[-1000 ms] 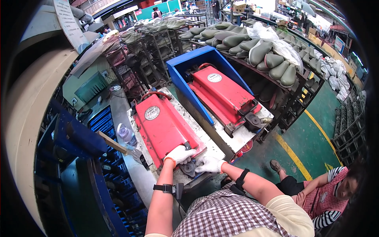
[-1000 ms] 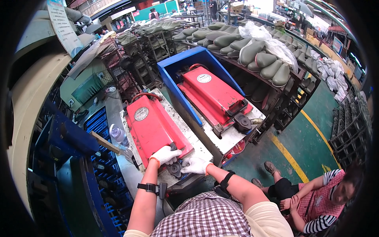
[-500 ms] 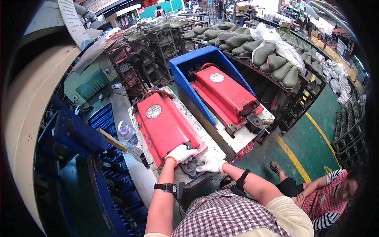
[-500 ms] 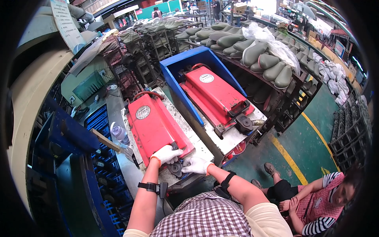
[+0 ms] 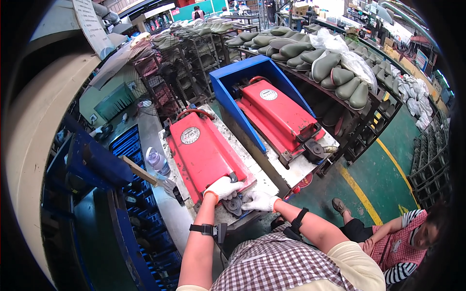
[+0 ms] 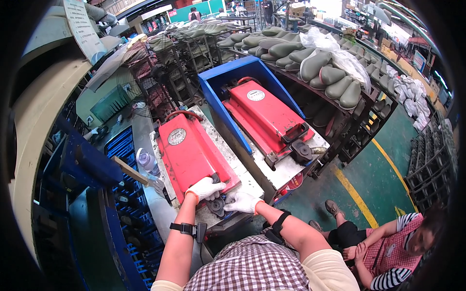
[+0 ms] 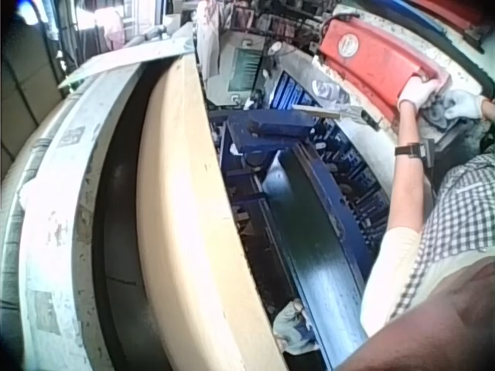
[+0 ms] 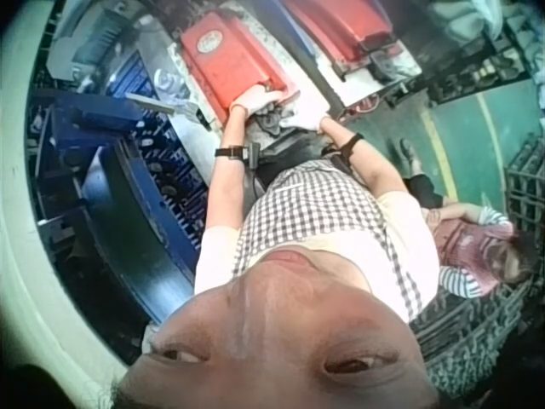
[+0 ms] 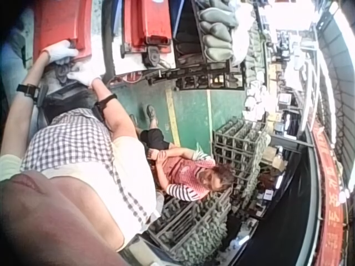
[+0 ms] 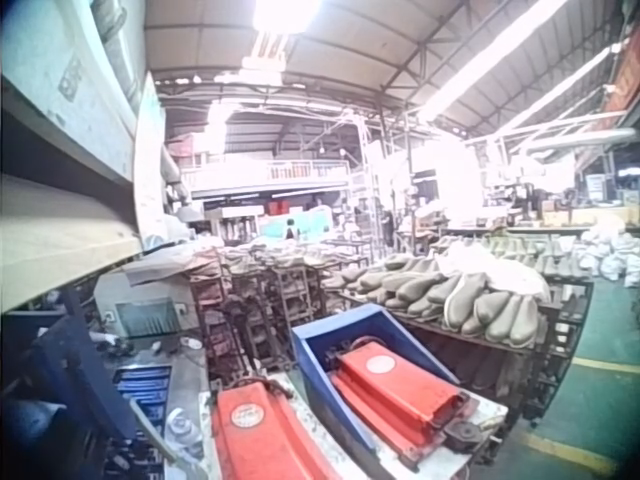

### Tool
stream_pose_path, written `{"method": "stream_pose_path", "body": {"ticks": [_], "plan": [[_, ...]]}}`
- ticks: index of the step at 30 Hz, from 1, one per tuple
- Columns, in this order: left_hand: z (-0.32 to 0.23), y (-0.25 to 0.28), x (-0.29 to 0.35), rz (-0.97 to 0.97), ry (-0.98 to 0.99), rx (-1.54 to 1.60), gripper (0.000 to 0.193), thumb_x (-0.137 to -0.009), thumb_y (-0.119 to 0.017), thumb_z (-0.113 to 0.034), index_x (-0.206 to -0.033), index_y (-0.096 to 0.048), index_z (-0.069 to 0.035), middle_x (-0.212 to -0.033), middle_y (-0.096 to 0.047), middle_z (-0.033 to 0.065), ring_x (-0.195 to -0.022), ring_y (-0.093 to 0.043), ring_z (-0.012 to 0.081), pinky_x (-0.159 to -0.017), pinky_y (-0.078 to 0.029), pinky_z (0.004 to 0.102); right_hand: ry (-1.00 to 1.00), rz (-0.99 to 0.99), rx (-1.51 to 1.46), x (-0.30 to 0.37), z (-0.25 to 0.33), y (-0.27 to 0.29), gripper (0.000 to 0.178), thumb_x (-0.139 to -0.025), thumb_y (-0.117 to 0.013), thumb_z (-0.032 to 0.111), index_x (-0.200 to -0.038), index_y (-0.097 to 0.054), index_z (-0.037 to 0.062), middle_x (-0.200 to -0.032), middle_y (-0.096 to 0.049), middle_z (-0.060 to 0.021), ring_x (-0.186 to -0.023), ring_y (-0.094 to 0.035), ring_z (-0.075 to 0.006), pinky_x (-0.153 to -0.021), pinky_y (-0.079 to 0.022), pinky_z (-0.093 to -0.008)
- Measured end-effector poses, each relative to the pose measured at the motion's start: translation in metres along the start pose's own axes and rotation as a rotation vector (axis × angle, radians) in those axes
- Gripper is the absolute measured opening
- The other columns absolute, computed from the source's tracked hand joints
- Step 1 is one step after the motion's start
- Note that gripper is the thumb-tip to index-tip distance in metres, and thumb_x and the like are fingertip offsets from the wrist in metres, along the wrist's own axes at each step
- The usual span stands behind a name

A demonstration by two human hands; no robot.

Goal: Operating a shoe press and placing lasted shoe uppers onto a conveyor.

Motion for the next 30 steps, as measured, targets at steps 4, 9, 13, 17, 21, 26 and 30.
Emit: {"method": "stream_pose_path", "body": {"ticks": [4,9,13,17,21,26,30], "plan": [[-0.001,0.001,-0.001,-0.006,0.003,-0.022,0.049,-0.09,-0.071,-0.05,-0.084,-0.072,-0.002,-0.072,-0.071,0.0064,-0.055,-0.061,0.0144,-0.054,-0.05,0.0295,-0.013,0.022,0.058,0.003,0.006,0.002,0.046,-0.089,-0.076,0.042,-0.116,-0.073,0.0047,-0.102,-0.074,-0.0104,-0.097,-0.068,-0.0206,-0.088,-0.053,-0.0353],[0.003,0.002,0.001,0.003,0.014,0.003,0.049,-0.09,-0.071,-0.051,-0.081,-0.07,-0.003,-0.072,-0.07,0.0052,-0.056,-0.062,0.0137,-0.052,-0.048,0.0277,0.003,0.018,0.049,-0.002,0.004,0.0,0.05,-0.09,-0.075,0.046,-0.117,-0.072,0.0037,-0.102,-0.073,-0.0108,-0.096,-0.067,-0.0201,-0.086,-0.053,-0.0358],[0.002,0.001,0.006,-0.01,0.007,0.009,0.048,-0.09,-0.071,-0.052,-0.078,-0.069,-0.005,-0.066,-0.065,0.0025,-0.053,-0.059,0.0121,-0.049,-0.045,0.0272,-0.02,0.014,-0.005,0.001,0.008,-0.003,0.048,-0.089,-0.078,0.042,-0.113,-0.07,0.0017,-0.09,-0.07,-0.0064,-0.084,-0.065,-0.0169,-0.077,-0.054,-0.0336],[-0.004,0.001,0.006,-0.021,-0.014,0.008,0.05,-0.089,-0.073,-0.05,-0.077,-0.069,-0.002,-0.063,-0.064,0.0042,-0.051,-0.057,0.0131,-0.048,-0.044,0.0283,0.008,-0.005,-0.087,-0.001,-0.003,-0.003,0.037,-0.09,-0.081,0.033,-0.109,-0.069,0.0026,-0.088,-0.069,-0.0038,-0.081,-0.064,-0.0117,-0.073,-0.054,-0.0301],[0.001,0.006,0.01,-0.073,-0.057,-0.029,0.051,-0.088,-0.073,-0.05,-0.075,-0.071,0.0,-0.064,-0.066,0.007,-0.052,-0.058,0.0159,-0.051,-0.046,0.0323,0.032,-0.036,-0.107,-0.004,-0.004,-0.006,0.036,-0.087,-0.081,0.032,-0.102,-0.069,0.0012,-0.082,-0.064,-0.0031,-0.076,-0.059,-0.013,-0.071,-0.052,-0.0312],[-0.017,0.009,0.023,-0.055,-0.039,-0.153,0.051,-0.084,-0.067,-0.047,-0.097,-0.074,0.002,-0.089,-0.074,0.0164,-0.075,-0.067,0.0257,-0.074,-0.053,0.0419,0.022,-0.012,-0.156,-0.007,-0.01,-0.004,0.029,-0.089,-0.08,0.023,-0.104,-0.068,0.0009,-0.083,-0.068,-0.0039,-0.074,-0.061,-0.0104,-0.068,-0.052,-0.0296],[-0.006,0.008,0.011,-0.089,-0.053,-0.132,0.048,-0.083,-0.068,-0.046,-0.088,-0.075,0.001,-0.082,-0.074,0.0131,-0.07,-0.068,0.0225,-0.069,-0.054,0.0393,-0.05,-0.003,-0.205,-0.005,-0.013,-0.006,0.025,-0.089,-0.079,0.02,-0.1,-0.065,0.0035,-0.078,-0.062,0.0003,-0.068,-0.055,-0.0082,-0.061,-0.047,-0.0275]]}}
Point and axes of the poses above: each hand's wrist, its own x-axis away from the middle knuckle, its own y-axis out of the back of the hand, z = x × y, the point moved 9 cm from there along -x, towards the middle knuckle
